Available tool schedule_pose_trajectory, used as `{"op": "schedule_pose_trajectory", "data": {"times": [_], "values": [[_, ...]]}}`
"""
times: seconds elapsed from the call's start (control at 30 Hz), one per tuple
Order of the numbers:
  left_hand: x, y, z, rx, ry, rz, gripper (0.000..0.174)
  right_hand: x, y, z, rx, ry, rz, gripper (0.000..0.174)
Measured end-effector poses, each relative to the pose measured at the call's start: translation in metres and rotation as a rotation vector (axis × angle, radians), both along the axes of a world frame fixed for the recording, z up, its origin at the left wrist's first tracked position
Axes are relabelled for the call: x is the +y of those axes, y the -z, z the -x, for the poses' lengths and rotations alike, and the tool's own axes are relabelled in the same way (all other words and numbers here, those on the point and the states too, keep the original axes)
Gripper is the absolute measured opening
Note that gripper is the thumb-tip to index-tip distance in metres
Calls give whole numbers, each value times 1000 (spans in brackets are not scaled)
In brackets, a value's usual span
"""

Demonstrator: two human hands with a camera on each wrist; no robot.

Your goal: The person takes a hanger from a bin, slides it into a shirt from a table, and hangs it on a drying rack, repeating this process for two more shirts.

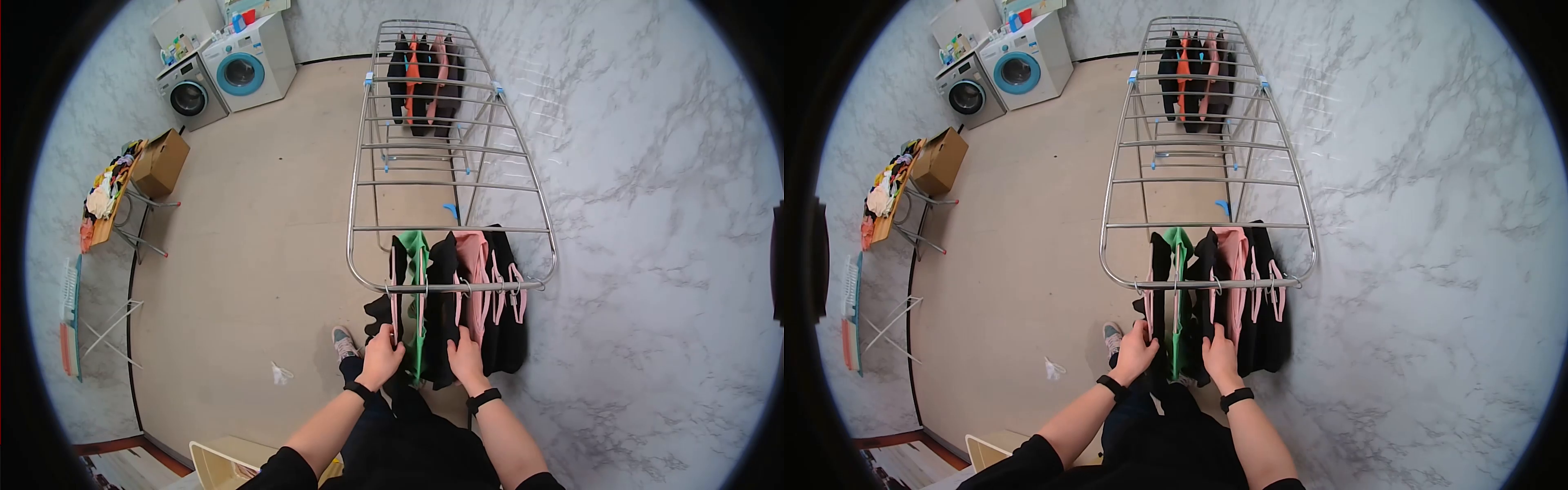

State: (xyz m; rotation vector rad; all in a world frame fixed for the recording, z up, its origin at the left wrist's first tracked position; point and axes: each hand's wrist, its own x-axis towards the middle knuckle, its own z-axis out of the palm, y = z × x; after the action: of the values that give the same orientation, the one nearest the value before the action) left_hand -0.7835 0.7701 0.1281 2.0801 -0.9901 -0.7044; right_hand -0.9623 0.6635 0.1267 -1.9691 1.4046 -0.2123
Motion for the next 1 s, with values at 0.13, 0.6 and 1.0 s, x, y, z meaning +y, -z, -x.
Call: {"op": "schedule_pose_trajectory", "data": {"times": [0.13,0.6,1.0], "values": [[1,-1,3,67,-22,-58,34,2,4,1,-59,12,17,44],[10,-8,-15,41,-46,-34,30,10,-9,-3,51,-19,76,44],[13,-15,-4,192,-23,-49,37,10,-13,-3,-20,35,149,38]]}}
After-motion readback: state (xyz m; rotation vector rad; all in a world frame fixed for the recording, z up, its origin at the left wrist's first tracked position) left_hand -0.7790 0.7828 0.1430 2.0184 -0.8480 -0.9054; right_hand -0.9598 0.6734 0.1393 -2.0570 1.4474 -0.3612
